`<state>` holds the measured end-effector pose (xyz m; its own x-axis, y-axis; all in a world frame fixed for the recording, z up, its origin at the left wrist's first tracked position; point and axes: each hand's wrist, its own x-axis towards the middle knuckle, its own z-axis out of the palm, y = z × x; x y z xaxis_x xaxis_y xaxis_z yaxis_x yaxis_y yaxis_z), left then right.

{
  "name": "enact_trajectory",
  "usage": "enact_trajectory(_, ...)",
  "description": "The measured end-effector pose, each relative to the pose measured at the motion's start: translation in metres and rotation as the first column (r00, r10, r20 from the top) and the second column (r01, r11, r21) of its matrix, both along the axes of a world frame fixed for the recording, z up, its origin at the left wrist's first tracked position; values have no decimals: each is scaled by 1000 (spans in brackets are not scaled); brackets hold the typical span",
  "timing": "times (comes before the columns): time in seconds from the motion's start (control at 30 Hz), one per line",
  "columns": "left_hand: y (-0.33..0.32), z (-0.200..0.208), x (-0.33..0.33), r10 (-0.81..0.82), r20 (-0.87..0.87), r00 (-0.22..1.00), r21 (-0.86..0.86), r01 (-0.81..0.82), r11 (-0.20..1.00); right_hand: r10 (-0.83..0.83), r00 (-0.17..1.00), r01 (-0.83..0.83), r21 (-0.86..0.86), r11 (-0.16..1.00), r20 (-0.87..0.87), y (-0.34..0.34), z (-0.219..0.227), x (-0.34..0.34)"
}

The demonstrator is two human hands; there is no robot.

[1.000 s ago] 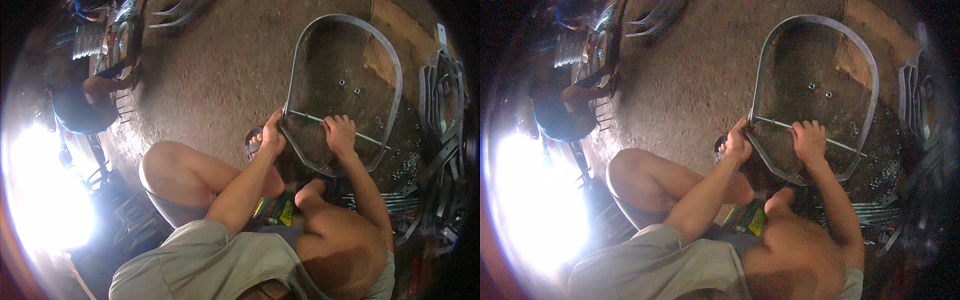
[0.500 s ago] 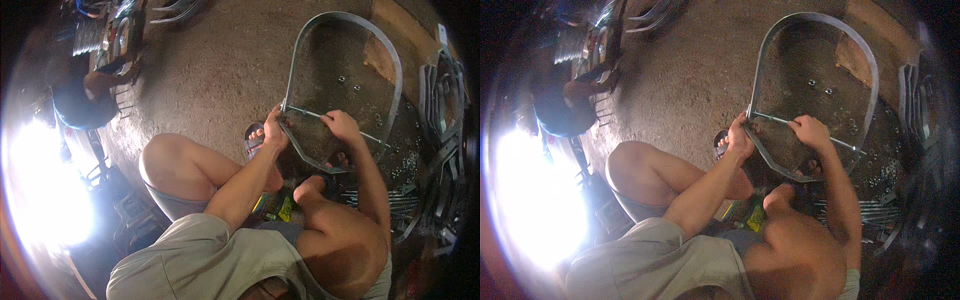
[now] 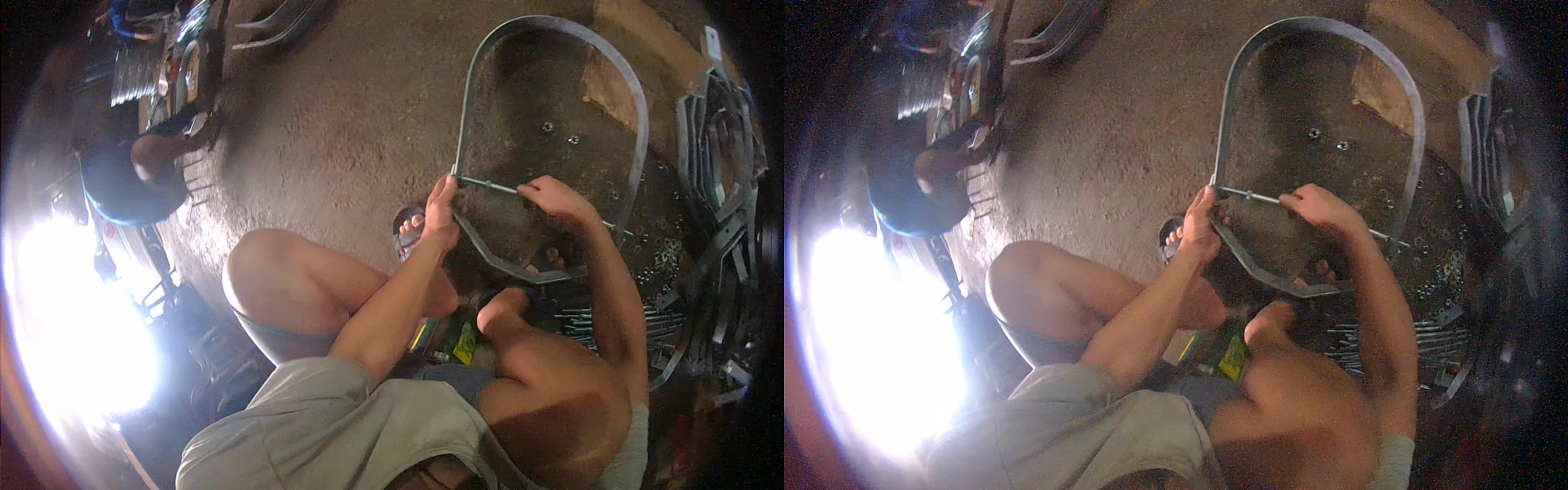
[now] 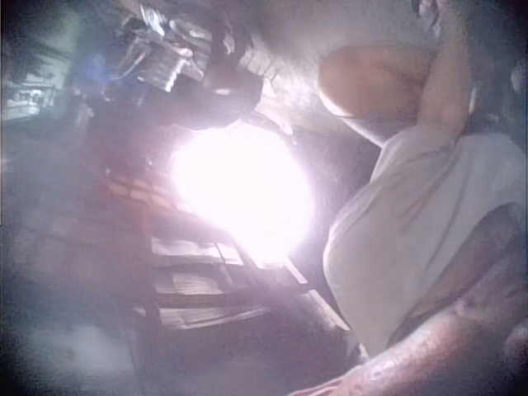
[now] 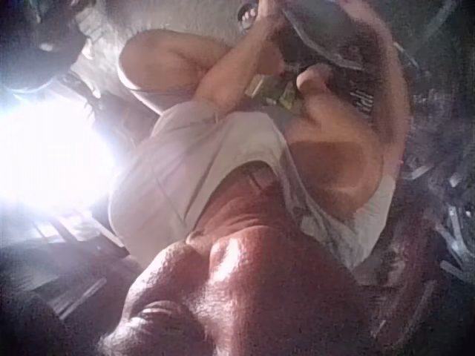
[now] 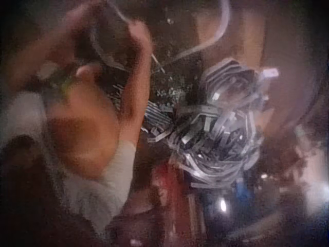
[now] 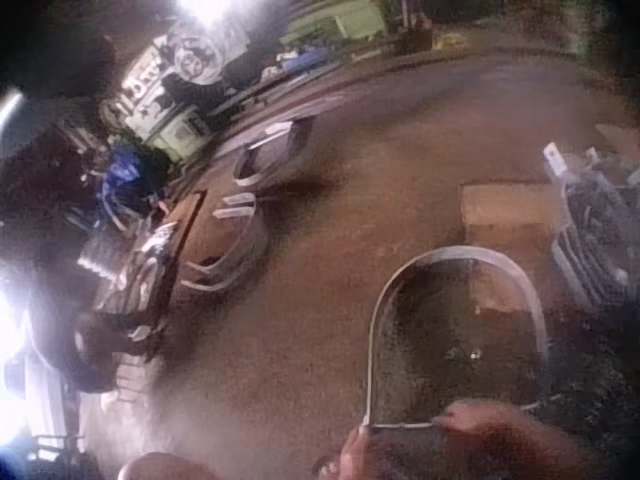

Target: The person sits on the floor and assembles a metal frame by inserting bolts and tightening nuts by hand. They handle multiple U-shaped metal pieces, aligning them and securing them with fasteners from a pile on the ground.

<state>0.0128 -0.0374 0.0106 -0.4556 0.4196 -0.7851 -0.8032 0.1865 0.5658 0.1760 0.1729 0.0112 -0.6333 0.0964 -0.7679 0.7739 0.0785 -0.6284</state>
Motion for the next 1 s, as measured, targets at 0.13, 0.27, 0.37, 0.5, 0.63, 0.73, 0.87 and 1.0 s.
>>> enact_trajectory(0.13, 1, 9, -6, 4, 77, 997, -7, -4, 1000, 67, 984, 57, 645, 762, -167, -34, 31, 33)
enact_trajectory(0.27, -1, -1, -2, -11, 29, 1000, 50, 10, 999, 31, 989, 114, 863, 492, -147, -51, 15, 76)
enact_trajectory(0.37, -1, 0, -1, 0, 5, 1000, 21, 0, 1000, 28, 993, -79, 479, 874, 113, -16, 19, 60)
enact_trajectory(0.5, -11, -9, -9, -17, 40, 999, 108, 12, 994, -3, 998, -8, 160, 987, 69, 21, 18, 48)
enact_trajectory(0.63, 0, 7, -2, 49, 141, 989, 58, -58, 997, -23, 972, 179, 669, 721, -235, -19, 26, 85)
enact_trajectory(0.73, -2, 5, -1, -60, 32, 998, 2, 60, 998, 5, 987, 144, 882, 449, -163, -46, 12, 97)
enact_trajectory(0.87, 1, 6, -2, -54, -39, 998, -33, 53, 998, -132, 990, 86, 532, 842, 48, -9, 2, 74)
enact_trajectory(1.0, 1, 3, -6, -86, -19, 996, 1, 86, 996, -18, 996, 43, 306, 951, -83, 14, 9, 83)
